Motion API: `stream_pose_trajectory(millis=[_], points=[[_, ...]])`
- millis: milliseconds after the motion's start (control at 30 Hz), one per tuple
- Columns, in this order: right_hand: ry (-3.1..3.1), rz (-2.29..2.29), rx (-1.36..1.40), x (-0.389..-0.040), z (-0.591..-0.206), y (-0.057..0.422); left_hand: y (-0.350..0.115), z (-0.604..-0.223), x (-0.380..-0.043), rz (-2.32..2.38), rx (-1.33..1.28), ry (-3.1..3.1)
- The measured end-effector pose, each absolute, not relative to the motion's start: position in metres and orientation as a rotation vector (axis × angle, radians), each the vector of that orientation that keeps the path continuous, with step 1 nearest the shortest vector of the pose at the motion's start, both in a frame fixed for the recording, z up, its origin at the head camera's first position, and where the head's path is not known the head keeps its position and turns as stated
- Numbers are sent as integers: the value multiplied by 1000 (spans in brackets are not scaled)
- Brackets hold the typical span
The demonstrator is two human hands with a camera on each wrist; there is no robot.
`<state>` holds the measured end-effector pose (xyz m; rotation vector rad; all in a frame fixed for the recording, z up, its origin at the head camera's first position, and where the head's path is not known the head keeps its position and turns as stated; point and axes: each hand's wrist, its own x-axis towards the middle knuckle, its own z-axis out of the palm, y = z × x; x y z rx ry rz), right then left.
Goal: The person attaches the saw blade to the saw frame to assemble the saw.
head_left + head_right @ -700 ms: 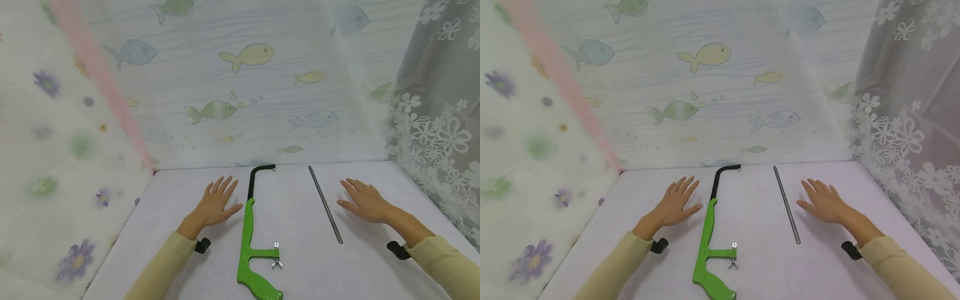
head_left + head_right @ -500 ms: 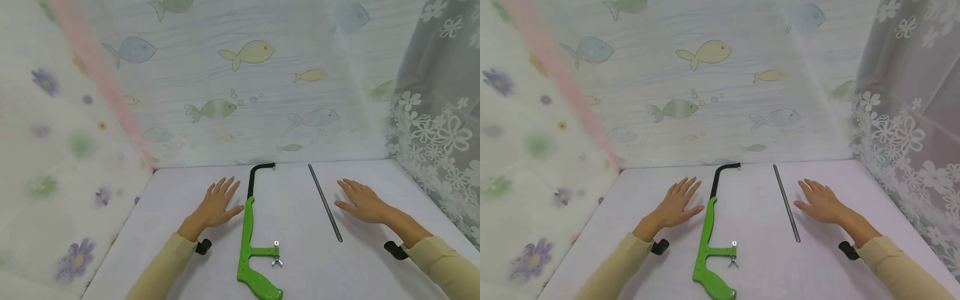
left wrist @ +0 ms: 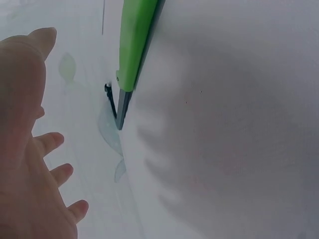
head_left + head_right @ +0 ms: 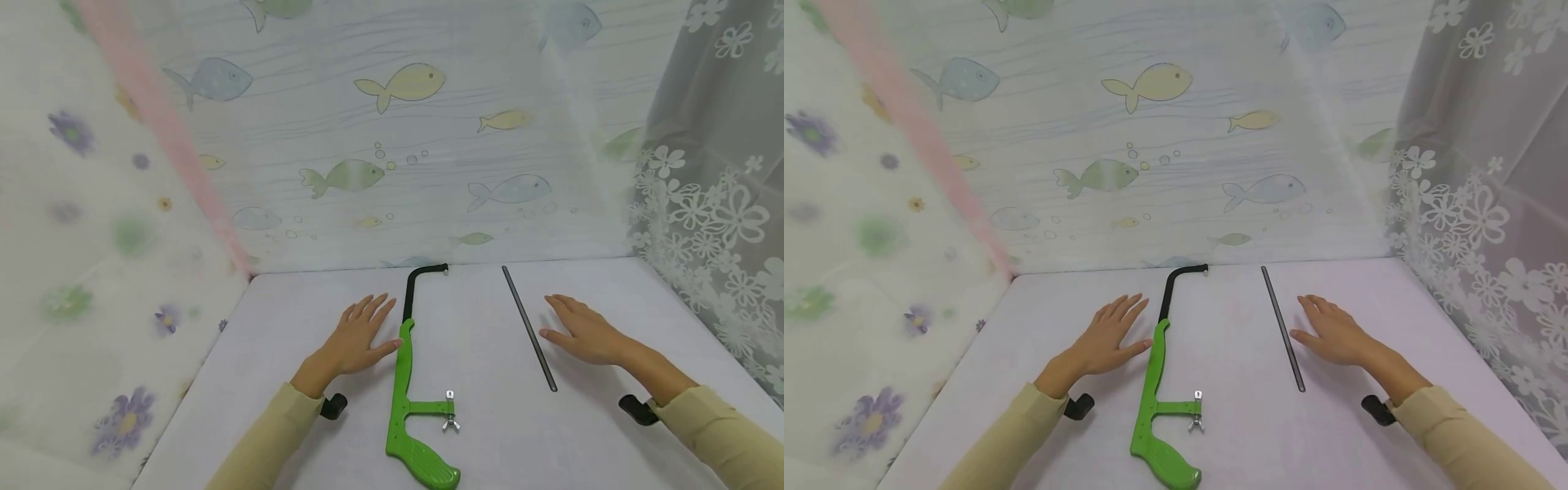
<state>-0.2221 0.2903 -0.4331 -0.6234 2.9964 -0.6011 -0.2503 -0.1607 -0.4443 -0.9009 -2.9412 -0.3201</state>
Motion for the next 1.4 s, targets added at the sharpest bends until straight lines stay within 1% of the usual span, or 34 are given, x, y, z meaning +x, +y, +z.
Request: stream_pose_trajectory(millis=[500,833,1000,1400], points=[[2895,-847,-558,-223,-435,280,-154,-446,-242,-540,-966,-2973],[2850,-961,-293,-227,-435,269,-147,-446,-236,-719,-1031,-3020],[2851,-961,-214,-231,-438,266,-142,-444,-231,-814,-1057,-3056],[2841,-946,-74,-237,-447,260,-127,-443,-223,-925,-1239,-3060]])
